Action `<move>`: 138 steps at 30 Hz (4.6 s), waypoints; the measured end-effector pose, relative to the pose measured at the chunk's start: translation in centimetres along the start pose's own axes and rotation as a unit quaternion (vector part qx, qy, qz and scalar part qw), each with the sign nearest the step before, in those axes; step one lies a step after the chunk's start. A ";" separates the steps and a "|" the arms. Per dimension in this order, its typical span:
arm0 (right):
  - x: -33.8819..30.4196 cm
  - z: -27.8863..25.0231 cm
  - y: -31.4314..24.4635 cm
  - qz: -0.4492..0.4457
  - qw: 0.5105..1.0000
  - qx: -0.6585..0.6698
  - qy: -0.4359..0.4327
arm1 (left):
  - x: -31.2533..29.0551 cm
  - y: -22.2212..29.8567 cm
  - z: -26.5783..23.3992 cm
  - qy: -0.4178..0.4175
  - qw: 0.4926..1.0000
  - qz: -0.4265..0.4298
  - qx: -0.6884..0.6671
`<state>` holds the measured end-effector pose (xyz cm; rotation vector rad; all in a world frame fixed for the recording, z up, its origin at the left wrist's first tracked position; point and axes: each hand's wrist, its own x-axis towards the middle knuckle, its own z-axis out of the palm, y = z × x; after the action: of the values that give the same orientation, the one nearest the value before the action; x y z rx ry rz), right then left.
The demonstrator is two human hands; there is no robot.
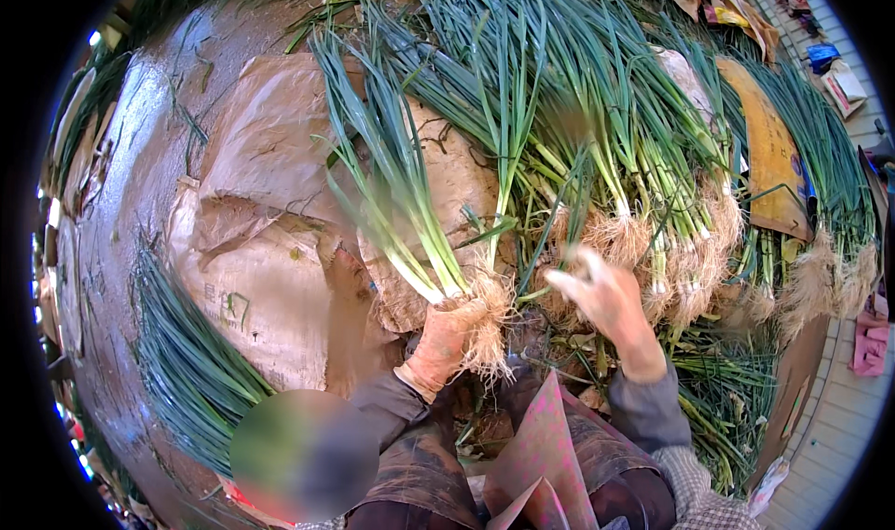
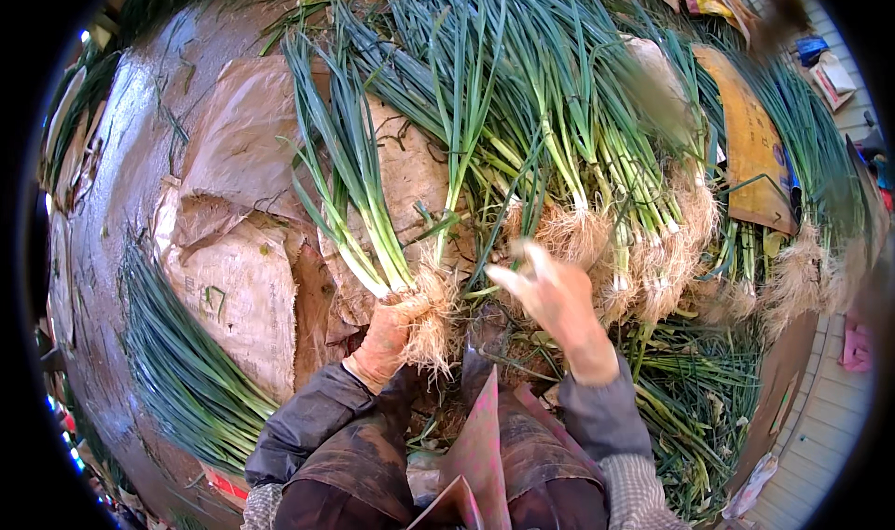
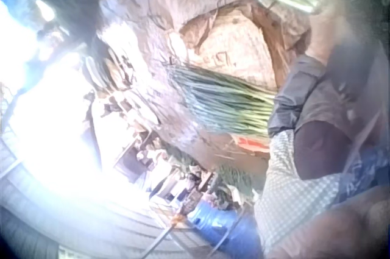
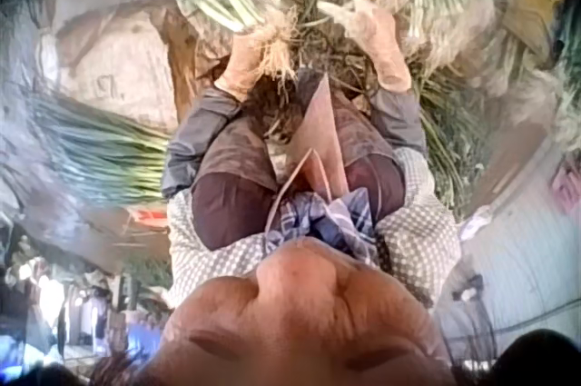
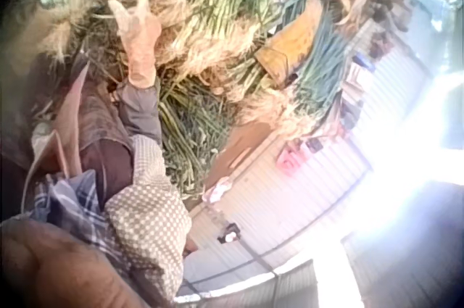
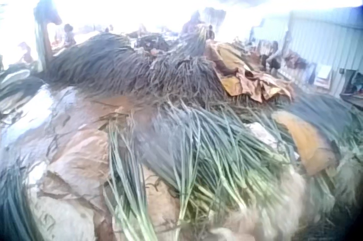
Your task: The person cleans bunches of green onions by peeling away outer layers and trimming the roots by hand.
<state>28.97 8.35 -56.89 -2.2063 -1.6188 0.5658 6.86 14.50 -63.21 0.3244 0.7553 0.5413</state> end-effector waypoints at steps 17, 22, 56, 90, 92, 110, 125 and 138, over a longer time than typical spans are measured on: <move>3.0 7.5 -0.8 -0.216 0.952 -0.183 0.112 | -0.8 -2.6 -0.2 0.035 0.982 0.109 0.152; -0.2 6.7 -0.4 -0.263 0.951 -0.151 0.060 | -1.1 -0.6 0.7 0.092 0.987 0.082 0.104; -11.7 3.1 2.7 0.326 0.740 0.588 0.008 | 1.3 -0.1 -2.4 0.127 0.937 0.201 0.258; 3.7 4.3 -5.8 0.086 0.938 0.322 0.100 | 0.6 -2.3 -3.1 0.067 0.969 0.116 0.206; 3.2 9.4 -2.7 0.018 0.962 0.270 0.030 | 0.6 -1.7 -1.8 0.049 0.985 0.091 0.141; -2.8 4.9 -0.8 -0.227 0.973 -0.008 -0.038 | -2.6 -1.3 0.7 -0.180 0.965 -0.157 -0.112; -26.8 -7.3 13.5 0.036 0.965 -0.250 0.070 | -3.0 0.5 -1.0 -0.145 0.968 -0.148 -0.140; -30.5 -4.1 8.0 0.193 0.806 -0.199 -0.523 | -3.8 1.9 -2.4 -0.224 0.961 -0.154 -0.048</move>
<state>29.40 -23.32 -53.85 -2.7546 -1.8145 2.0099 2.20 14.07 -61.85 0.2206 0.3272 0.1947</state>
